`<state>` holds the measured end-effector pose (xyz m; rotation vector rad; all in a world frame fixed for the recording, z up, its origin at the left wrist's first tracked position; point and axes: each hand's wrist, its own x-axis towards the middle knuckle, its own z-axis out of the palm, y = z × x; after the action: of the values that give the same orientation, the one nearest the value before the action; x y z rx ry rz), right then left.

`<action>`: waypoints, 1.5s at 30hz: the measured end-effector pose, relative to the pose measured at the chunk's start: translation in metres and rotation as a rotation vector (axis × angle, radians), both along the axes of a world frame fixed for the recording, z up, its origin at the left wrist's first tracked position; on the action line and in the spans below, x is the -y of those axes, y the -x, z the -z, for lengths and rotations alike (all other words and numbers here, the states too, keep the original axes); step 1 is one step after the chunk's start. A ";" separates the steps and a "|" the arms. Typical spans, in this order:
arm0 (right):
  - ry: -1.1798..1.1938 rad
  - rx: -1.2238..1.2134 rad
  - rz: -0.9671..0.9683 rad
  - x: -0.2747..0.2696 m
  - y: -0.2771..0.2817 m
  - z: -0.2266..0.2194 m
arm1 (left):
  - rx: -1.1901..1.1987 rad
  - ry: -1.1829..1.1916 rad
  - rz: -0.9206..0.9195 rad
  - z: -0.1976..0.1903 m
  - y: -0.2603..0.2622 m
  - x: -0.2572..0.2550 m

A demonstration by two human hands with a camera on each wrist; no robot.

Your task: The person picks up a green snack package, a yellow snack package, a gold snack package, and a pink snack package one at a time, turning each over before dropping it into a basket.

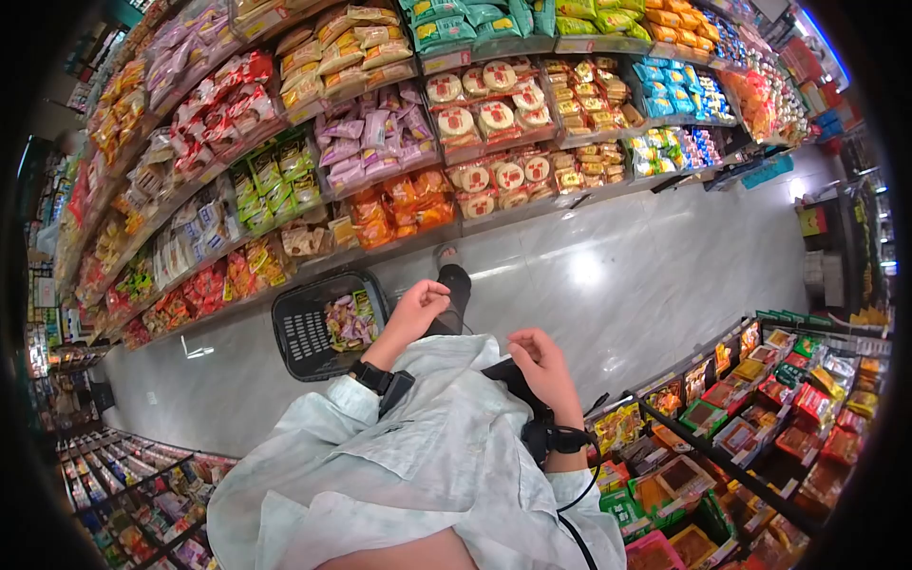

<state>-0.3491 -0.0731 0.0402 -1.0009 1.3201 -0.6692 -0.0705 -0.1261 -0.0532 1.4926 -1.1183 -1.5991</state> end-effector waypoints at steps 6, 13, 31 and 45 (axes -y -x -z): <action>0.024 -0.200 0.157 0.085 -0.010 -0.010 | 0.220 0.126 -0.224 0.053 -0.055 0.151; 0.279 -0.689 0.205 0.179 -0.024 -0.057 | 0.962 0.437 -0.357 0.037 -0.120 0.309; 0.241 -0.426 0.001 0.260 -0.043 -0.059 | 0.311 0.324 -0.211 -0.038 -0.088 0.273; 0.320 0.043 -0.566 0.241 0.017 -0.055 | 0.210 0.162 0.044 -0.143 0.069 0.085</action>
<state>-0.3664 -0.3139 0.0952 -1.5325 0.8396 -0.4643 -0.1393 -0.2115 0.0898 1.5626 -1.3728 -1.3670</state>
